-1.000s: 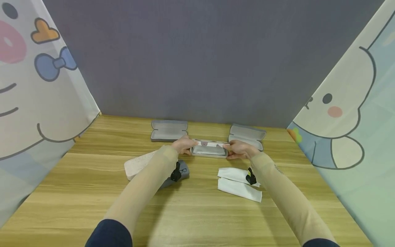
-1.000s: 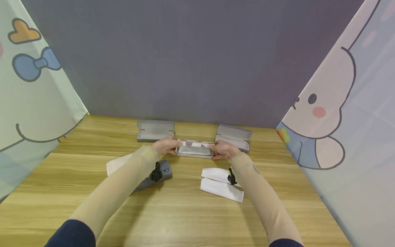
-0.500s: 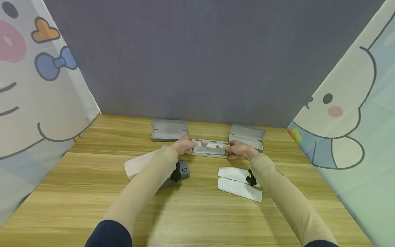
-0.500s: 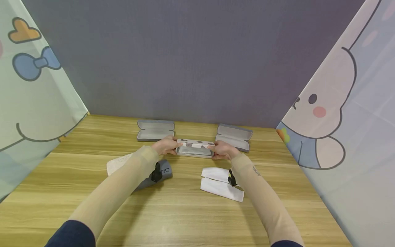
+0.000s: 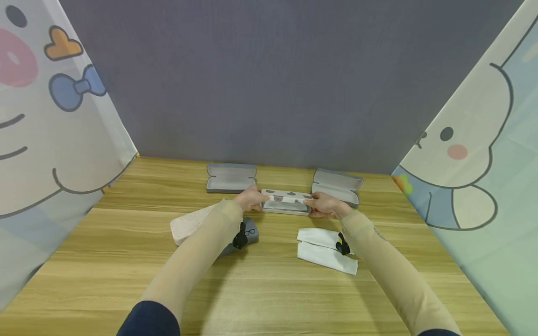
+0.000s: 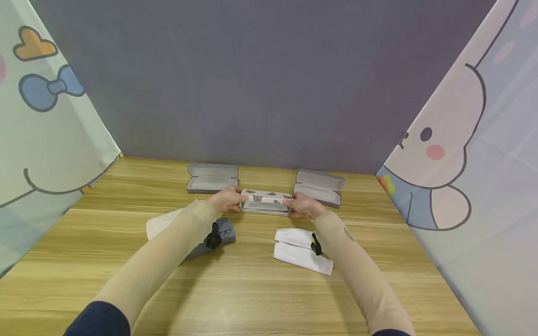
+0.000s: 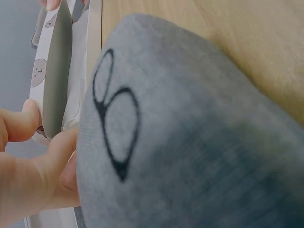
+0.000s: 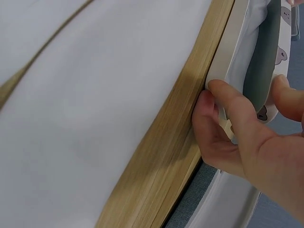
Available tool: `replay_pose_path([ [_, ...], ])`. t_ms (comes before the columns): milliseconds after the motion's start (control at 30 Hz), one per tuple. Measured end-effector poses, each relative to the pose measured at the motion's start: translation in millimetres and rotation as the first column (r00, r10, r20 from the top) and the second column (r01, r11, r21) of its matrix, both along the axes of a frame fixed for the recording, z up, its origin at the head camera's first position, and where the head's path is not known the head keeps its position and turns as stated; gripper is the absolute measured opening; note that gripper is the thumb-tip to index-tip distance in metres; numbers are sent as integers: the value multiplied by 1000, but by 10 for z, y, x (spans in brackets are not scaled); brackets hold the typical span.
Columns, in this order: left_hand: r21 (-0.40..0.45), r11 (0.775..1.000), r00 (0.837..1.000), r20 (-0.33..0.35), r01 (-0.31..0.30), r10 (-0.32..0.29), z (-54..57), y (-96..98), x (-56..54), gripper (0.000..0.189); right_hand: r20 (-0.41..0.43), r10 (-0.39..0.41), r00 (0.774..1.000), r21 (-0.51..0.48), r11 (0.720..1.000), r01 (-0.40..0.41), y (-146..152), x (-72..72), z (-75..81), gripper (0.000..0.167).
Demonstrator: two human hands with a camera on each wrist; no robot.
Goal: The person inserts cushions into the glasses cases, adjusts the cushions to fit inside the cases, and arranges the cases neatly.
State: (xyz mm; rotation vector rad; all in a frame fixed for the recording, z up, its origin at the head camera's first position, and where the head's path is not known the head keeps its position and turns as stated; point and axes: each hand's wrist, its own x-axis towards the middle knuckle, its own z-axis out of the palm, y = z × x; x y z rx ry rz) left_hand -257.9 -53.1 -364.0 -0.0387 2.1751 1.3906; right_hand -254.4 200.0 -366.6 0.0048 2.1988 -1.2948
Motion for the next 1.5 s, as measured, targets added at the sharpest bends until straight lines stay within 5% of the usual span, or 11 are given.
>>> replay_pose_path([
  [667,100,993,998,-27,-54,57,-70,51,15,70,-53,-24,998,63,998,27,-46,60,-11,68],
  [1133,-10,993,976,-186,-116,112,-122,78,83,54,-161,-31,986,160,985,57,-141,151,-55,62],
  [1500,-102,990,977,-199,-102,80,-82,84,72,52,-188,-28,982,218,974,69,-134,126,-87,64],
])
